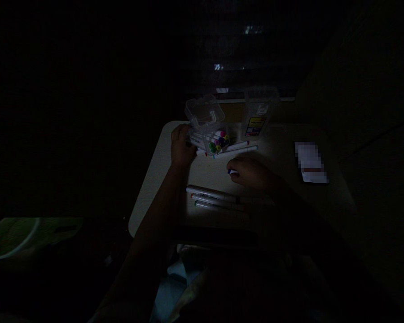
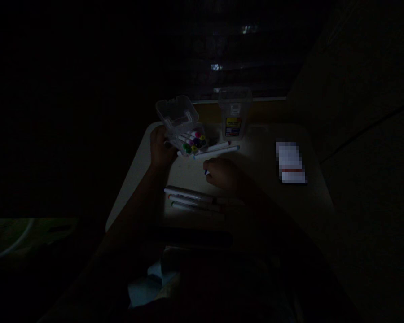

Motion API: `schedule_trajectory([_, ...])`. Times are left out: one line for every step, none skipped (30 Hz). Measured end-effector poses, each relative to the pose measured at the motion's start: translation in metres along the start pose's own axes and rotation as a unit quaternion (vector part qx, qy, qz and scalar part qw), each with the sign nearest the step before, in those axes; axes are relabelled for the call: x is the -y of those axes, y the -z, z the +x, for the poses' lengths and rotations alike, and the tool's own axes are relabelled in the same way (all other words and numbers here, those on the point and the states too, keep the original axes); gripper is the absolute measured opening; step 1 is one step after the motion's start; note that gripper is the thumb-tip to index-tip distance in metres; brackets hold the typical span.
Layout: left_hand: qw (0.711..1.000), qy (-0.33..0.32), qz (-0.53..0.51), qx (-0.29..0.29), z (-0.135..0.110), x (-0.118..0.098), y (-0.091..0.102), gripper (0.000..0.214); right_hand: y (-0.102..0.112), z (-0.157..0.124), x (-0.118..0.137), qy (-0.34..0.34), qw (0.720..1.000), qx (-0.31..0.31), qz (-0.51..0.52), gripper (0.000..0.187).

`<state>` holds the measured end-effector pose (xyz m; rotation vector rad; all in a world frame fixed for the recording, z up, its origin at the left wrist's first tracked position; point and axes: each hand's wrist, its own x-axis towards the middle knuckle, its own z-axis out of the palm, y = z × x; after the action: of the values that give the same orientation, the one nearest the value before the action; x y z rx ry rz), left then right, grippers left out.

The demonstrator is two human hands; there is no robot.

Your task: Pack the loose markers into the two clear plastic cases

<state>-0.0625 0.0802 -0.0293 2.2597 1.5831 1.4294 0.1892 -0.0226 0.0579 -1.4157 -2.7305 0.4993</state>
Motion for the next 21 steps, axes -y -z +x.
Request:
schedule_trajectory([1.0,-0.001,0.004,0.001,0.0,0.0,0.0,0.063,0.002,0.0,0.0,0.001,1.0,-0.013,0.006,0.027])
schedule_trajectory([1.0,-0.002,0.007,0.001,0.0,0.001,-0.001,0.062,0.004,-0.001,-0.001,0.005,1.0,-0.027,0.011,0.027])
schedule_trajectory([1.0,-0.002,0.008,0.001,0.0,0.001,-0.001,0.062,0.006,-0.002,-0.001,0.012,0.999,-0.043,0.018,0.028])
schedule_trajectory([1.0,-0.002,0.008,0.001,-0.001,0.001,-0.001,0.061,0.008,-0.003,-0.002,0.02,0.998,-0.058,0.025,0.028])
schedule_trajectory([1.0,-0.001,0.005,-0.001,-0.001,0.001,-0.001,0.061,0.01,-0.004,-0.003,0.027,0.996,-0.074,0.032,0.028])
schedule_trajectory([1.0,0.001,0.003,-0.002,-0.001,0.002,-0.001,0.061,0.012,-0.005,-0.005,0.032,0.994,-0.092,0.041,0.028])
schedule_trajectory([1.0,0.001,0.001,-0.003,-0.001,0.002,-0.002,0.061,0.014,-0.006,-0.006,0.036,0.992,-0.111,0.051,0.028])
schedule_trajectory([1.0,0.0,0.001,-0.003,-0.001,0.002,-0.002,0.061,0.016,-0.007,-0.007,0.042,0.989,-0.131,0.059,0.028])
schedule_trajectory([1.0,-0.002,0.003,-0.004,-0.001,0.002,-0.001,0.062,0.018,-0.009,-0.009,0.048,0.985,-0.153,0.066,0.028])
schedule_trajectory([1.0,-0.004,0.006,-0.005,-0.001,0.002,-0.001,0.062,0.02,-0.01,-0.01,0.056,0.98,-0.174,0.072,0.027])
schedule_trajectory([1.0,-0.007,0.01,-0.006,-0.001,0.002,-0.001,0.062,0.022,-0.011,-0.011,0.065,0.975,-0.196,0.076,0.026])
schedule_trajectory([1.0,-0.009,0.013,-0.005,-0.001,0.002,-0.001,0.063,0.024,-0.013,-0.012,0.073,0.97,-0.218,0.078,0.026])
schedule_trajectory([1.0,-0.01,0.014,-0.005,-0.001,0.002,-0.001,0.062,0.027,-0.015,-0.013,0.079,0.965,-0.24,0.075,0.025])
schedule_trajectory([1.0,-0.009,0.014,-0.005,-0.001,0.002,-0.001,0.062,0.03,-0.017,-0.014,0.082,0.959,-0.262,0.068,0.025])
schedule_trajectory([1.0,-0.008,0.012,-0.006,-0.001,0.002,-0.001,0.061,0.032,-0.018,-0.015,0.082,0.954,-0.283,0.058,0.025])
schedule_trajectory([1.0,-0.006,0.01,-0.006,-0.001,0.002,-0.001,0.061,0.035,-0.02,-0.016,0.081,0.948,-0.303,0.047,0.025])
schedule_trajectory([1.0,-0.003,0.008,-0.008,-0.001,0.002,-0.002,0.061,0.038,-0.022,-0.017,0.079,0.942,-0.323,0.036,0.025])
schedule_trajectory([1.0,-0.002,0.005,-0.008,-0.001,0.002,-0.002,0.061,0.04,-0.025,-0.017,0.078,0.936,-0.342,0.03,0.025])
schedule_trajectory([1.0,-0.001,0.003,-0.007,-0.001,0.002,-0.002,0.062,0.043,-0.027,-0.018,0.079,0.928,-0.362,0.03,0.026])
schedule_trajectory([1.0,-0.001,0.0,-0.004,-0.001,0.002,-0.002,0.062,0.045,-0.029,-0.018,0.082,0.92,-0.382,0.032,0.027])
schedule_trajectory([1.0,0.0,-0.002,-0.001,-0.001,0.002,-0.001,0.062,0.047,-0.031,-0.018,0.085,0.912,-0.401,0.036,0.027])
